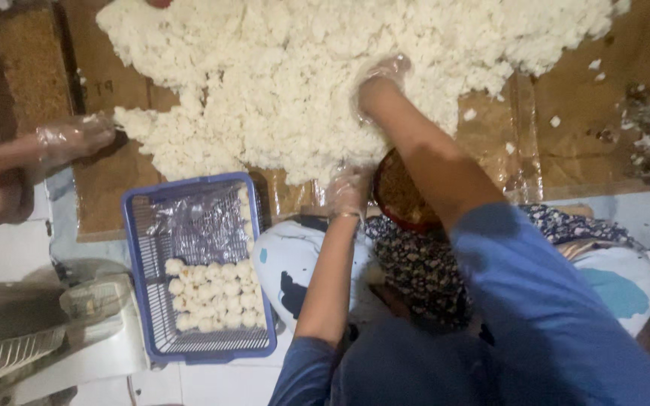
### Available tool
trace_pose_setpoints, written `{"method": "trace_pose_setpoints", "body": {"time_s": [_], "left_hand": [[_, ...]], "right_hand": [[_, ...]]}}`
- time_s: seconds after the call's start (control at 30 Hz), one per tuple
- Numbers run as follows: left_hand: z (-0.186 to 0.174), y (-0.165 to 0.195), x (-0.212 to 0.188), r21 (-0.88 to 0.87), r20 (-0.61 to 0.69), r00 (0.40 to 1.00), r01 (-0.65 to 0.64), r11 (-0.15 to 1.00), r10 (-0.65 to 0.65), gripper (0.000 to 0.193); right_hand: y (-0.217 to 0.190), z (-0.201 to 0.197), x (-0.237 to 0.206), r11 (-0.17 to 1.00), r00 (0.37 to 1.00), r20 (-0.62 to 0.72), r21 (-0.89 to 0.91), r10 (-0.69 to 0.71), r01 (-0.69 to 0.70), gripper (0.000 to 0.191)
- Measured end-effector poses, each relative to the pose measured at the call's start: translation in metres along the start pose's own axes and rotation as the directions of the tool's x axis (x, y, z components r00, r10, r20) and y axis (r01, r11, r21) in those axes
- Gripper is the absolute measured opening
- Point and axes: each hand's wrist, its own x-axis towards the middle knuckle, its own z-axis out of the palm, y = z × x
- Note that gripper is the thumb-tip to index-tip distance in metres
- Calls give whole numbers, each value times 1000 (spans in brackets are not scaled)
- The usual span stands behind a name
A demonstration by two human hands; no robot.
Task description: The person scoops a portion of white rice, places it in a bowl of brown filling, and rolls it into a ball. They repeat this process, placing each finished rice ball into a blue basket.
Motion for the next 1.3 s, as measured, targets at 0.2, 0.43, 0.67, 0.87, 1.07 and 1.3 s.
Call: {"method": "trace_pose_setpoints", "body": {"time_s": [0.2, 0.43, 0.67, 0.87, 1.07, 1.3], "left_hand": [[19, -12, 7, 15, 34, 996, -82, 996, 82, 49], [49, -25, 29, 534, 210, 816, -557, 636, 538, 72], [46, -29, 20, -90, 49, 970, -233, 968, 238, 34], [55, -34, 24, -233, -5, 965, -255, 938, 262, 33], [57, -33, 32, -151, 8, 932, -357, 922, 362, 29], [48, -21, 18, -219, -88, 911, -411, 885, 402, 36]], "right_hand": [[4, -2, 17, 993, 984, 151, -86, 91, -78, 53], [14, 57, 29, 999, 999, 46, 50, 4, -6, 47], [54, 56, -20, 993, 1000, 3, 115, 18, -18, 42], [86, 48, -67, 952, 986, 160, 290, 52, -97, 44], [150, 104, -75, 898, 998, 40, 436, 49, -62, 57], [172, 219, -92, 860, 944, -305, 508, 128, 47, 62]]}}
